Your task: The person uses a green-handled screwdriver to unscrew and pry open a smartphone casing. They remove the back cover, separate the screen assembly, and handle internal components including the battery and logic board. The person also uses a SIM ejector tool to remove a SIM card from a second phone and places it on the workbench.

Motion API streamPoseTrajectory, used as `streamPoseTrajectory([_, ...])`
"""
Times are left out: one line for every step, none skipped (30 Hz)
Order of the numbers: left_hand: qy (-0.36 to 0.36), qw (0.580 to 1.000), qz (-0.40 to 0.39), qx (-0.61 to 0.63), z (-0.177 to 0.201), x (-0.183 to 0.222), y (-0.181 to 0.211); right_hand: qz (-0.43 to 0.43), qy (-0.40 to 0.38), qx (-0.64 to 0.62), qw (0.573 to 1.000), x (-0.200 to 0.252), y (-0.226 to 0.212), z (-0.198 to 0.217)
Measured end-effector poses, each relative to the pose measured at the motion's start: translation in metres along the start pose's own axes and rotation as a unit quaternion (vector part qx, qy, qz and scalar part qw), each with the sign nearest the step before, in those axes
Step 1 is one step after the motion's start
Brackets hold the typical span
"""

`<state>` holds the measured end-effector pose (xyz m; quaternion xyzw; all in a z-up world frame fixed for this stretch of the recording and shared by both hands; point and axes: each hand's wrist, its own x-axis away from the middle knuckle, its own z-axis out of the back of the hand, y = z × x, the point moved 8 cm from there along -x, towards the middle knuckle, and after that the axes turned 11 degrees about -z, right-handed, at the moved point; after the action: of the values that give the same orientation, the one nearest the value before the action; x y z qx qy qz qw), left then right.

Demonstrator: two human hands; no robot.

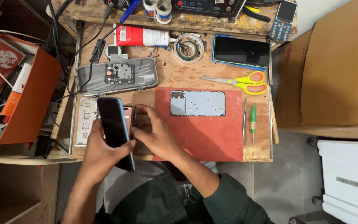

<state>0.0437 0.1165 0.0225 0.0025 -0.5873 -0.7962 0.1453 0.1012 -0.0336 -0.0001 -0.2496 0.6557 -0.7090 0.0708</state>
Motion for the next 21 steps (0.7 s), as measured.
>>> streamPoseTrajectory([-0.001, 1.000, 0.006, 0.010, 0.005, 0.000, -0.004, -0.004, -0.034, -0.059, 0.998, 0.000, 0.003, -0.007])
streamPoseTrajectory([-0.006, 0.999, 0.011, 0.033, 0.008, -0.002, -0.008, -0.006, -0.067, -0.117, 0.991, -0.001, 0.005, -0.014])
streamPoseTrajectory([-0.011, 0.998, 0.015, 0.057, 0.013, -0.003, -0.012, -0.017, -0.065, -0.119, 0.991, -0.002, 0.008, -0.017])
streamPoseTrajectory([-0.019, 0.996, 0.020, 0.079, 0.016, -0.005, -0.015, -0.028, -0.059, -0.123, 0.990, -0.003, 0.012, -0.021])
streamPoseTrajectory([-0.025, 0.996, 0.018, 0.084, 0.021, -0.009, -0.017, -0.039, -0.053, -0.126, 0.990, -0.004, 0.016, -0.024])
streamPoseTrajectory([-0.029, 0.995, 0.017, 0.090, 0.025, -0.011, -0.019, -0.051, -0.032, -0.104, 0.993, -0.005, 0.020, -0.025])
streamPoseTrajectory([-0.033, 0.995, 0.016, 0.095, 0.028, -0.012, -0.020, -0.062, -0.012, -0.082, 0.995, -0.006, 0.024, -0.026])
streamPoseTrajectory([-0.032, 0.994, 0.026, 0.098, 0.032, -0.013, -0.023, -0.073, 0.011, -0.060, 0.995, -0.007, 0.029, -0.026])
streamPoseTrajectory([-0.031, 0.994, 0.036, 0.100, 0.037, -0.013, -0.025, -0.073, -0.002, -0.093, 0.993, -0.010, 0.031, -0.029])
streamPoseTrajectory([-0.030, 0.993, 0.046, 0.103, 0.040, -0.013, -0.026, -0.072, -0.015, -0.126, 0.989, -0.012, 0.033, -0.030])
streamPoseTrajectory([-0.030, 0.993, 0.052, 0.104, 0.040, -0.013, -0.027, -0.071, -0.028, -0.158, 0.984, -0.014, 0.034, -0.030])
streamPoseTrajectory([-0.028, 0.992, 0.058, 0.104, 0.041, -0.012, -0.027, -0.069, -0.038, -0.174, 0.982, -0.015, 0.035, -0.030])
streamPoseTrajectory([-0.026, 0.992, 0.064, 0.105, 0.042, -0.012, -0.027, -0.067, -0.047, -0.189, 0.979, -0.016, 0.035, -0.028])
streamPoseTrajectory([-0.027, 0.992, 0.056, 0.106, 0.042, -0.010, -0.026, -0.068, -0.055, -0.205, 0.975, -0.014, 0.036, -0.026])
streamPoseTrajectory([-0.028, 0.993, 0.048, 0.106, 0.041, -0.008, -0.025, -0.090, -0.056, -0.184, 0.977, -0.012, 0.039, -0.024])
streamPoseTrajectory([-0.030, 0.993, 0.038, 0.107, 0.039, -0.009, -0.023, -0.110, -0.056, -0.163, 0.979, -0.010, 0.042, -0.019])
streamPoseTrajectory([-0.035, 0.993, 0.031, 0.113, 0.037, -0.009, -0.020, -0.129, -0.056, -0.141, 0.980, -0.009, 0.043, -0.013])
streamPoseTrajectory([-0.039, 0.992, 0.025, 0.118, 0.035, -0.007, -0.018, -0.110, -0.068, -0.142, 0.981, -0.007, 0.037, -0.008])
streamPoseTrajectory([-0.044, 0.991, 0.020, 0.124, 0.034, -0.006, -0.016, -0.091, -0.081, -0.143, 0.982, -0.004, 0.030, -0.004])
streamPoseTrajectory([-0.048, 0.991, 0.023, 0.125, 0.031, -0.004, -0.015, -0.071, -0.093, -0.143, 0.983, -0.003, 0.023, 0.000])
streamPoseTrajectory([-0.053, 0.990, 0.025, 0.127, 0.029, -0.002, -0.014, -0.055, -0.095, -0.156, 0.982, -0.001, 0.016, 0.005])
